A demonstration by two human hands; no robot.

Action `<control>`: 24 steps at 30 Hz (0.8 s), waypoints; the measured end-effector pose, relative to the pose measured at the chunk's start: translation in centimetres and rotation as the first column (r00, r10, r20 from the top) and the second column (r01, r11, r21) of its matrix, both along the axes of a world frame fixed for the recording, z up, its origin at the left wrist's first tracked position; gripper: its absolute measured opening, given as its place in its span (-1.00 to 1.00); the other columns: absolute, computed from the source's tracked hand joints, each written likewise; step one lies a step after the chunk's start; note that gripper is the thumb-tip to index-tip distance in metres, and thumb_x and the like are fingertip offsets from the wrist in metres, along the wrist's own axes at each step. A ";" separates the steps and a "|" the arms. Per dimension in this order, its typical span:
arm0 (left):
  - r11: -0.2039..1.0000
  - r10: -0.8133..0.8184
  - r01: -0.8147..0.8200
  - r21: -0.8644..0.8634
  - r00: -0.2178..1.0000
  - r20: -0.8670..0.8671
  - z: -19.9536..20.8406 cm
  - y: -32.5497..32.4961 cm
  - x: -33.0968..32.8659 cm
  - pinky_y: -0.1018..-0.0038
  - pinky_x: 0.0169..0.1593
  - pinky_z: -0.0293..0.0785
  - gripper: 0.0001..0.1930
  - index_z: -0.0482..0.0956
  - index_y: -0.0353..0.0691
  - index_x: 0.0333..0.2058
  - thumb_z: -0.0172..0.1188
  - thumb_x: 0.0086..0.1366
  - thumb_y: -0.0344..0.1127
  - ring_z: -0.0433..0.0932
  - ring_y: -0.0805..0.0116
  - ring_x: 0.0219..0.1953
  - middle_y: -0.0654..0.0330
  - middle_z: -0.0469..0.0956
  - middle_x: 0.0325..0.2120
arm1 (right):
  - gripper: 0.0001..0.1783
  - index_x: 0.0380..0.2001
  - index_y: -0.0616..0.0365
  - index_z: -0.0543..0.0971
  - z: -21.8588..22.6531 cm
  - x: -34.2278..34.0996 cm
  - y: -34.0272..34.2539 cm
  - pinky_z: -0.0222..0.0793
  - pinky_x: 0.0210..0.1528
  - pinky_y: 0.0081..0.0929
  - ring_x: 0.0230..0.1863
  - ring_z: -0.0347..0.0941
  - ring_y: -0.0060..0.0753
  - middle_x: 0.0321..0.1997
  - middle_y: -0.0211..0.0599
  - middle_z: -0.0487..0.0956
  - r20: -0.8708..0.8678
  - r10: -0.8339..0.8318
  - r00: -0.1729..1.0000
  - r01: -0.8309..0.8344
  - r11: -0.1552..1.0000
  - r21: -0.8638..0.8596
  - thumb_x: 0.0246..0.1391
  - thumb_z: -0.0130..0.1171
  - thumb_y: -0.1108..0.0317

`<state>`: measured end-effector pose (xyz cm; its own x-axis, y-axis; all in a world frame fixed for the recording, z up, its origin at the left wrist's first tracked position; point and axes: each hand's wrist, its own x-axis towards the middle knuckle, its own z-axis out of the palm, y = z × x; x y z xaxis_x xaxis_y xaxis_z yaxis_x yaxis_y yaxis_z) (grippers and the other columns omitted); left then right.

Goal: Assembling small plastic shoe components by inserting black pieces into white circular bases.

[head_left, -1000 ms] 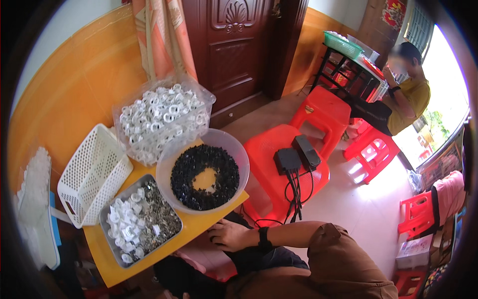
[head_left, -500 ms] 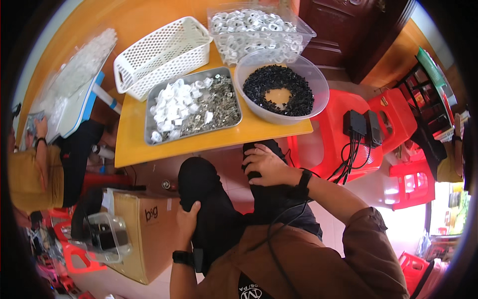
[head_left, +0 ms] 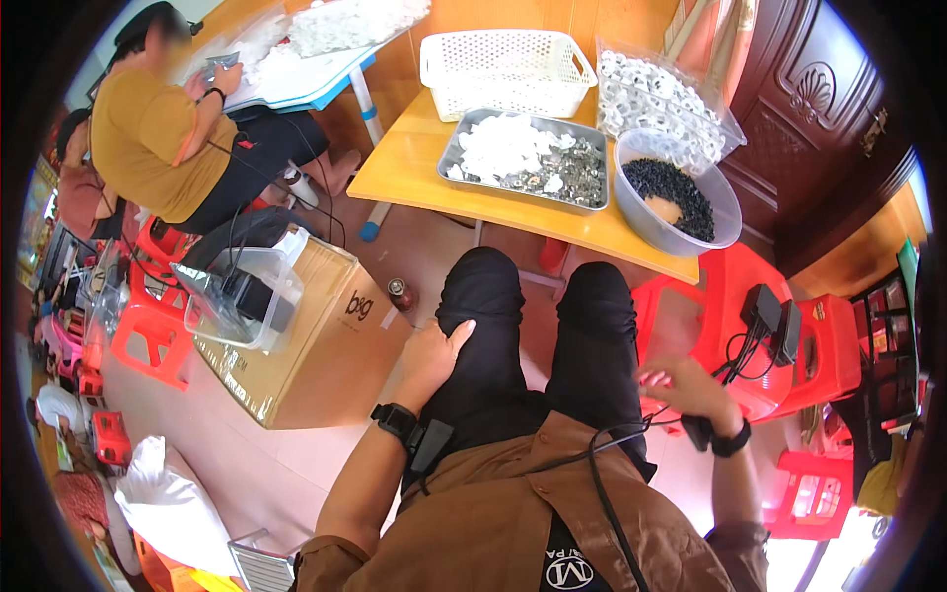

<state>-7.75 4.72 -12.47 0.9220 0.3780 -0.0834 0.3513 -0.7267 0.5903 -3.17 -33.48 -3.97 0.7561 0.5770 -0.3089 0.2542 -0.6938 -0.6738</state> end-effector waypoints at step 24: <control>0.395 -0.223 -0.232 -0.889 0.914 -0.337 -5.6 4.5 -9.6 0.43 0.28 0.07 -0.22 0.10 -0.36 0.27 -0.18 0.35 0.23 0.21 0.25 0.24 0.04 0.28 0.17 | -0.81 -0.38 0.21 0.54 -3.4 -9.5 4.0 0.41 -0.27 -0.21 -0.30 0.48 -0.02 -0.40 -0.08 0.54 0.363 -0.162 0.918 0.098 0.977 0.189 0.14 0.03 0.32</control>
